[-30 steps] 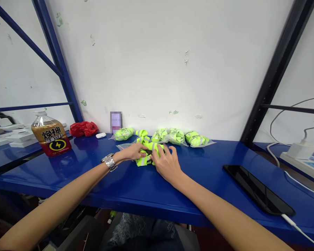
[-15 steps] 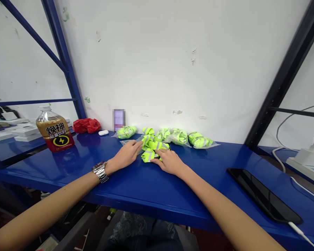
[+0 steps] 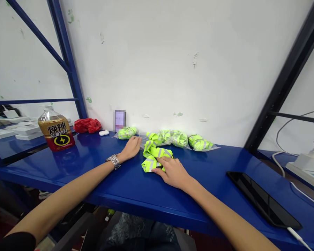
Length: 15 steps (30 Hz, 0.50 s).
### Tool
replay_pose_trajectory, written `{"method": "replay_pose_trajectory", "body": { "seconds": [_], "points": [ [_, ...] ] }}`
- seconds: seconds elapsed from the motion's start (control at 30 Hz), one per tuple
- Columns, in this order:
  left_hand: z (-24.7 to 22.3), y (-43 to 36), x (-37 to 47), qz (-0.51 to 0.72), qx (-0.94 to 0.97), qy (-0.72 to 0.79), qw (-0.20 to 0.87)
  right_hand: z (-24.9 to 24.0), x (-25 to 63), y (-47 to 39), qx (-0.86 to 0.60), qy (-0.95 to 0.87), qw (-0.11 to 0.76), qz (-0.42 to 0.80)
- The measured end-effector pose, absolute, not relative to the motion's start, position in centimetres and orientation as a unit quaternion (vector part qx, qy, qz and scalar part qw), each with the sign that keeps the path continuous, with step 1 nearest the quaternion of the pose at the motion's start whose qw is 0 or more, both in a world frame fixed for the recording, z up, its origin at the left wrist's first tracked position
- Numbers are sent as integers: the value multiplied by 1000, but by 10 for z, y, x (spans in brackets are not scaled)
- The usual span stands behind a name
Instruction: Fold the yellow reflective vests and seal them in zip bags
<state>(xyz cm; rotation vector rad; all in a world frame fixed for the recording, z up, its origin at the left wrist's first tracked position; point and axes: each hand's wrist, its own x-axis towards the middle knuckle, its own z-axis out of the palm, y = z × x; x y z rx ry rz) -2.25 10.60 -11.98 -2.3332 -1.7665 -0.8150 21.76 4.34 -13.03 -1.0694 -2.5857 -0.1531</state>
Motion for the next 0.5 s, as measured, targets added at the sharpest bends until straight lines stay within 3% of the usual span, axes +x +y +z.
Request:
{"method": "replay_pose_trajectory", "body": {
  "seconds": [0.1,0.2,0.5],
  "points": [
    [-106,77,-11,-391,-774,-482,126,-129,215,38,-378,-909,171,-39],
    [-102,37,-4,-264,-904,-310,132,-127,213,34,-390,-904,175,-19],
    [-125,26,14,-97,-919,-303,233,-124,214,32,-406,-897,164,67]
  ]
}}
